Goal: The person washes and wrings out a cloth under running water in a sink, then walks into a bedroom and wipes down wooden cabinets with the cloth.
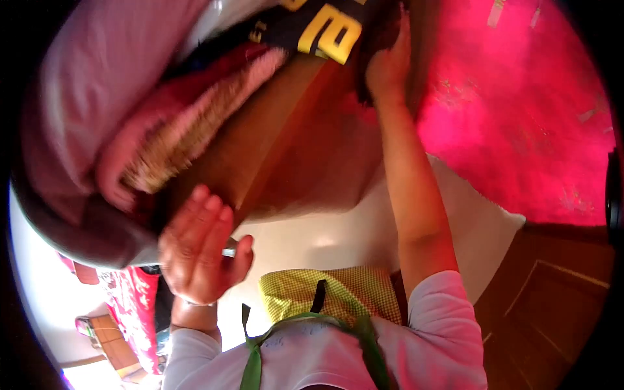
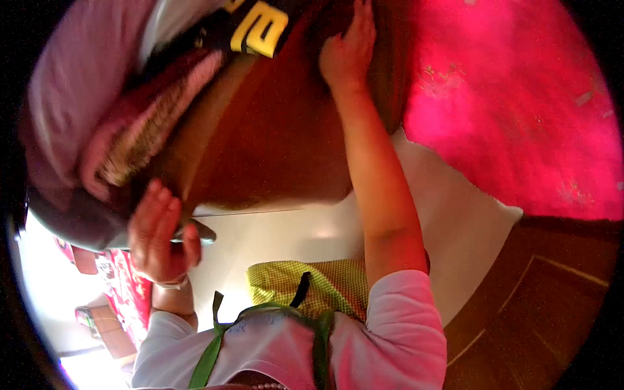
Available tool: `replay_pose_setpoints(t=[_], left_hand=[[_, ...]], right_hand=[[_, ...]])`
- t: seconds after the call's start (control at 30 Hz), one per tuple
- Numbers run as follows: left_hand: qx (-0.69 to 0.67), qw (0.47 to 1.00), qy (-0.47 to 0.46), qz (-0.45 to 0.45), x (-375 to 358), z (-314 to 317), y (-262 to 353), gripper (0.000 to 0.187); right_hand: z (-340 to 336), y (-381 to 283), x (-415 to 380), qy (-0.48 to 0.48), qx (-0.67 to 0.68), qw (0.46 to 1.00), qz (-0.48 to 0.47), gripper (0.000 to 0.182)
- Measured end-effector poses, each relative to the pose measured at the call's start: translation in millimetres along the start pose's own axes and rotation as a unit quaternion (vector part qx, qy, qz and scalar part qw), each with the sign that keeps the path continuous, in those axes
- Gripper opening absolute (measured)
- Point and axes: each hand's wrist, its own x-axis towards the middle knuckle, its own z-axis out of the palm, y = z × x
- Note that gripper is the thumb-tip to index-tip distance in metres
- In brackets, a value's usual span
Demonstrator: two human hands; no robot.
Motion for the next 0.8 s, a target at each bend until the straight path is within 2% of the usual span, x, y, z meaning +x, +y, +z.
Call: replay_pose_setpoints(t=[0.07, 0.1, 0.13, 0.23, 0.33, 0.4, 0.47, 0.5, 0.53, 0.6, 0.63, 0.67, 0.73, 0.77, 0.8], left_hand=[[0.058, 0.996, 0.065, 0.02, -68, 39, 23, 0.022], [0.078, 0.992, 0.092, 0.028, -101, 52, 35, 0.02], [0.099, 0.987, 0.118, 0.035, -120, 55, 43, 0.018], [0.112, 0.971, 0.196, 0.085, -155, 50, 76, 0.015], [0.122, 0.973, 0.188, 0.057, -161, 30, 103, 0.013], [0.122, 0.973, 0.188, 0.045, -136, 5, 120, 0.013], [0.124, 0.98, 0.152, 0.042, -129, 2, 138, 0.014], [0.147, 0.977, 0.146, 0.047, -132, 5, 136, 0.016], [0.147, 0.977, 0.143, 0.051, -132, 5, 140, 0.021], [0.16, 0.978, 0.135, 0.02, -127, -2, 155, 0.026], [0.166, 0.977, 0.133, 0.012, -122, -4, 163, 0.028], [0.173, 0.976, 0.131, 0.004, -116, -2, 170, 0.03], [0.207, 0.969, 0.132, 0.004, -102, 12, 174, 0.03], [0.221, 0.966, 0.133, 0.005, -88, 30, 174, 0.03], [0.238, 0.963, 0.124, 0.005, -76, 49, 175, 0.031]], right_hand=[[-7, 41, -70, -0.011, 0.084, 0.996, 0.018, 0.061], [-2, 68, -115, 0.006, 0.045, 0.997, -0.066, 0.066], [-6, 67, -150, 0.004, 0.055, 0.996, -0.075, 0.066], [-55, 32, -241, -0.031, 0.04, 0.991, -0.123, 0.071], [-102, -22, -309, -0.066, 0.097, 0.972, -0.203, 0.075], [-133, -67, -329, -0.145, 0.094, 0.961, -0.217, 0.074], [-152, -68, -331, -0.161, 0.083, 0.949, -0.258, 0.069], [-147, -57, -329, -0.169, 0.058, 0.882, -0.435, 0.066], [-149, -52, -317, -0.167, 0.06, 0.882, -0.436, 0.066], [-158, -46, -289, -0.16, 0.135, 0.934, -0.291, 0.063], [-163, -44, -281, -0.155, 0.134, 0.929, -0.307, 0.06], [-155, -25, -252, -0.111, 0.1, 0.961, -0.233, 0.058], [-121, 47, -183, -0.05, 0.001, 0.983, -0.179, 0.054], [-107, 86, -155, -0.033, -0.063, 0.977, -0.201, 0.053], [-104, 107, -135, -0.005, -0.025, 0.979, -0.203, 0.051]])
